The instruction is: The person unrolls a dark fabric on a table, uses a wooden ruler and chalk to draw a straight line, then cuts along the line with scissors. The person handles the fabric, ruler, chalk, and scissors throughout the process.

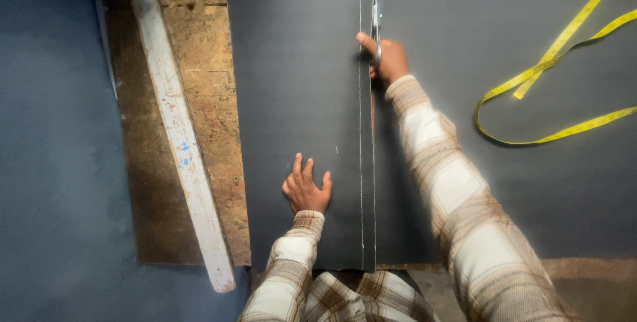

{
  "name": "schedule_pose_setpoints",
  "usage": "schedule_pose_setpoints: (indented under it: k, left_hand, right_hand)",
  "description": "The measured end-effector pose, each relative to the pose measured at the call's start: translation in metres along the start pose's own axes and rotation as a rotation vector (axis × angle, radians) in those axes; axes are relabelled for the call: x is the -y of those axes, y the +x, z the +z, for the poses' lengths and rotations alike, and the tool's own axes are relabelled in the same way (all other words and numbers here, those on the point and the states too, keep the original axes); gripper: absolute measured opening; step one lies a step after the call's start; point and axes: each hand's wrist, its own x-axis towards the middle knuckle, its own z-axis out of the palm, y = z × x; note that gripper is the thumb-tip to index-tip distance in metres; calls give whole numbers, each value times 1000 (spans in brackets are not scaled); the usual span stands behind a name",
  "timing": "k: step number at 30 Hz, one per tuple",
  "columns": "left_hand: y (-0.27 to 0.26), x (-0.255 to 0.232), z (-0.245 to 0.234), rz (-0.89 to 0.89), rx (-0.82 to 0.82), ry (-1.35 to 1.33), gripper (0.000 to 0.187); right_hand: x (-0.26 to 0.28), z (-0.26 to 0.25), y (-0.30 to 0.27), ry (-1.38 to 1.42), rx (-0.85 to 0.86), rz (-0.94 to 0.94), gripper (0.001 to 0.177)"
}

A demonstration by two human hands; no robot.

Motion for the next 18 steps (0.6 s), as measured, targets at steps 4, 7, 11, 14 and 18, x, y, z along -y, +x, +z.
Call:
schedule_pose_setpoints:
  k: [4, 7, 11, 14, 18]
  left_hand:
    - [0, -1, -3, -22, 50, -22, 60]
    - [2, -3, -6, -22, 58, -19, 60]
    - [2, -3, -3, -6, 21, 15, 58]
    - [1, -2, -3, 4, 6, 4, 57]
    - [0, -4, -5, -40, 140, 41, 63]
  right_hand:
    - [7, -2, 8, 18, -11, -7, 70]
    - [6, -2, 9, 25, -19, 2, 68]
    - [11, -1, 7, -52, -22, 1, 63]
    - [26, 1, -8, -31, -50, 20, 61]
    - [45, 1, -27, 2, -58, 73, 60]
